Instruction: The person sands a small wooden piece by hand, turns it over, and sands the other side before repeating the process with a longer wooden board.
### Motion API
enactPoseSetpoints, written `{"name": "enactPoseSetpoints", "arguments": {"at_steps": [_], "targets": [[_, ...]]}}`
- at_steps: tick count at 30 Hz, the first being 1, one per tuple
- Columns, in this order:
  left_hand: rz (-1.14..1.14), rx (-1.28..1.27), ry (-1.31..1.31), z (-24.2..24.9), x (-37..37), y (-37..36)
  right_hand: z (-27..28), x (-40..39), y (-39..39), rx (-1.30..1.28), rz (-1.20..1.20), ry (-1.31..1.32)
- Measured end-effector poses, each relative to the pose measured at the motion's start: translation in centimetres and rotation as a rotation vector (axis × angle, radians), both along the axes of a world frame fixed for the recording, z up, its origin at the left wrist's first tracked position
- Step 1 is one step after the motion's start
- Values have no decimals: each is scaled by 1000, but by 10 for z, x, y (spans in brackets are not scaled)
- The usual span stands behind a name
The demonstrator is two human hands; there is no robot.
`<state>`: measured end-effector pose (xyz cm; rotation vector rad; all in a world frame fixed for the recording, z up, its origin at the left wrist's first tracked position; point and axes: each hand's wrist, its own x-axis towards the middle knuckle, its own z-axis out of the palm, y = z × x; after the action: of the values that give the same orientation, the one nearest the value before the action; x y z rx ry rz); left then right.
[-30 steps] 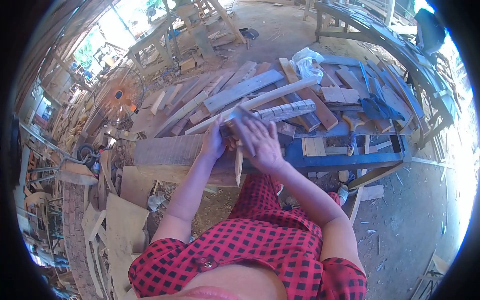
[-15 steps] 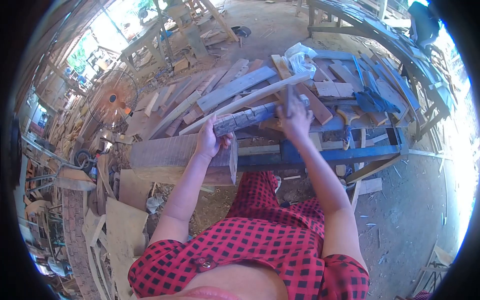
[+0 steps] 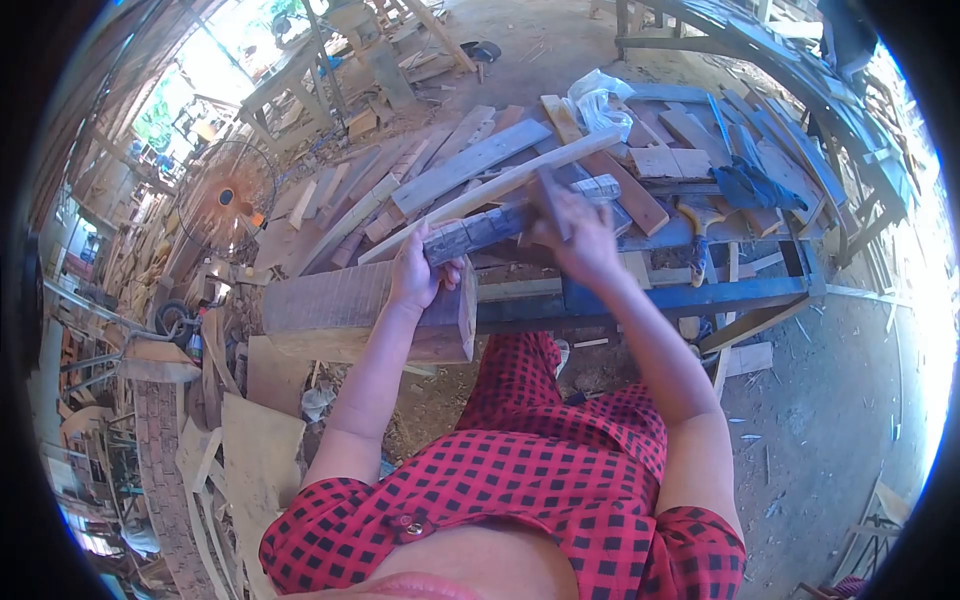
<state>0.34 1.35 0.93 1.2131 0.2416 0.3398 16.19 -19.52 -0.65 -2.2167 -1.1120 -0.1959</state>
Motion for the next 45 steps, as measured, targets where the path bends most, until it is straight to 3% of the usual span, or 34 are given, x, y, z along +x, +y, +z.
{"name": "enactPoseSetpoints", "arguments": {"at_steps": [3, 8, 10, 12, 15, 18, 20, 21, 29, 31, 38, 41, 44, 45], "targets": [[-2, 5, 5, 1, 0, -1, -31, 64, -15, -38, -298, 62], [-11, 11, 1, 3, 0, -3, -39, 76, -3, -95, -453, 88], [3, 16, 12, 3, -1, -4, -21, 41, 8, -32, -395, 55], [14, 17, 16, 2, -1, -3, 11, -5, 16, -9, -134, 72], [-7, -4, 31, -4, 1, 0, 30, -65, 34, 224, 86, -131], [198, -169, 78, -4, 5, -11, 15, -80, 45, 147, 245, -83], [75, -100, 61, -16, 2, 6, 13, -75, 39, 150, 274, -65], [-31, -32, 35, -21, 1, 12, 9, -65, 34, 124, 259, -97], [4, -22, 29, 5, 0, -9, -23, 50, -17, -72, -243, 67], [-3, -4, 11, 2, 2, -6, -26, 70, -25, -68, -271, 68], [-11, -3, 2, 2, 0, -6, -29, 45, 5, -126, -421, 32], [-8, 2, 19, -1, 0, -5, 11, -19, 20, 24, -114, -49], [12, 22, -4, -4, 6, -8, 18, -68, 41, 167, 137, -130], [240, -118, 54, 3, 11, -20, 16, -78, 47, 157, 198, -150]]}}
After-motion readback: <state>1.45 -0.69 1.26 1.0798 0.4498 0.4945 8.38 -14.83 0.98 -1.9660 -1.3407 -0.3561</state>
